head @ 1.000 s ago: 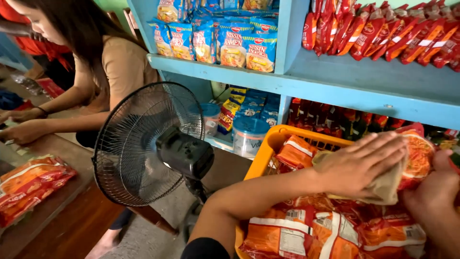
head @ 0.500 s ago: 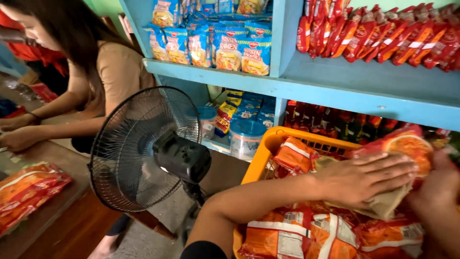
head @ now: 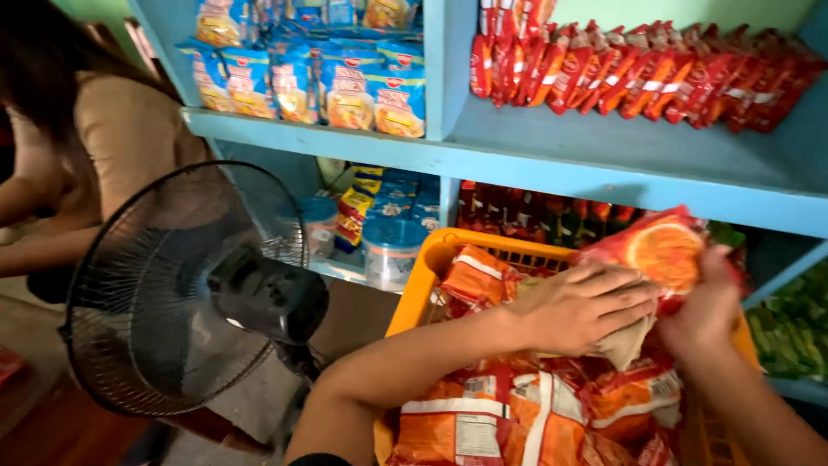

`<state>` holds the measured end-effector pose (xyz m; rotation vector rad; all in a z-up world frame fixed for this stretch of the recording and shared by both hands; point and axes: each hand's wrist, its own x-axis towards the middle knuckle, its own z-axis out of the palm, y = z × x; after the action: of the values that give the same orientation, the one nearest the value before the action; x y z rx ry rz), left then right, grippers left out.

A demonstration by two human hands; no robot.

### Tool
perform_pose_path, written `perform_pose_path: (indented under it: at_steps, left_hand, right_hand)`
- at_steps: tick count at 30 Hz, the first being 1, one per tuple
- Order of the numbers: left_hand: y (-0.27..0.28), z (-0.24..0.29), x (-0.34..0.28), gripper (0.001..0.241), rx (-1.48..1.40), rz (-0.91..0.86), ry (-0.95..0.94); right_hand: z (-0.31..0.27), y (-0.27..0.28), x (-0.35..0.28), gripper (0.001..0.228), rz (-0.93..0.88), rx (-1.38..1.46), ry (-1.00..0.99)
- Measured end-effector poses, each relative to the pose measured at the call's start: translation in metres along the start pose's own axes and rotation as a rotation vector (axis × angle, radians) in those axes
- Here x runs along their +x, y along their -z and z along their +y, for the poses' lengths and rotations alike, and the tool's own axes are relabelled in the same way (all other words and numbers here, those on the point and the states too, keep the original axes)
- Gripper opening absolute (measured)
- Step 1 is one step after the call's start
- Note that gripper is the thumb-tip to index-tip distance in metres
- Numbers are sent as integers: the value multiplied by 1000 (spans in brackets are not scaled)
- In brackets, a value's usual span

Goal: Wiping down individual instant noodle packages with a cloth and organizing them on store shelves.

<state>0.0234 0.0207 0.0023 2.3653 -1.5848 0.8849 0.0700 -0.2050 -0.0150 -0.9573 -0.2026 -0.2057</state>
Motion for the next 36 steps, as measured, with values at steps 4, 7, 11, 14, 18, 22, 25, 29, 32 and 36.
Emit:
perform_pose_path:
  at_steps: [4, 7, 11, 14, 18, 22, 25, 29, 32, 36]
  left_hand:
    - [-6, -4, 3, 62, 33, 157, -68]
    - [8, -8, 8, 59, -31, 252, -64]
    - [26, -12, 3, 56, -61, 240, 61]
    - [36, -10, 3, 55, -30, 186, 141]
    - [-8, -9, 1, 51, -38, 285, 41]
    - [1, 11, 10, 56, 52, 252, -19]
    - [4, 8, 17, 70, 42, 163, -11]
    - [39, -7, 24, 97, -110, 87, 123]
    - [26, -14, 20, 101, -173, 151, 230]
    - [6, -24, 10, 92, -249, 260, 232]
  right_hand:
    - [82, 101, 33, 53, -122, 235, -219]
    - [35, 7, 9, 50, -113, 244, -249]
    - [-7, -55, -30, 48, 144, 27, -283]
    - [-7, -61, -32, 50, 173, 58, -305]
    - [1, -48, -26, 47, 183, 44, -278]
    - [35, 18, -6, 58, 68, 62, -299]
    - [25, 0, -14, 55, 72, -18, -248]
    - [8, -48, -29, 54, 178, 0, -307]
    - [16, -42, -29, 53, 112, 67, -226]
    - [4, -47, -29, 51, 227, 94, -227]
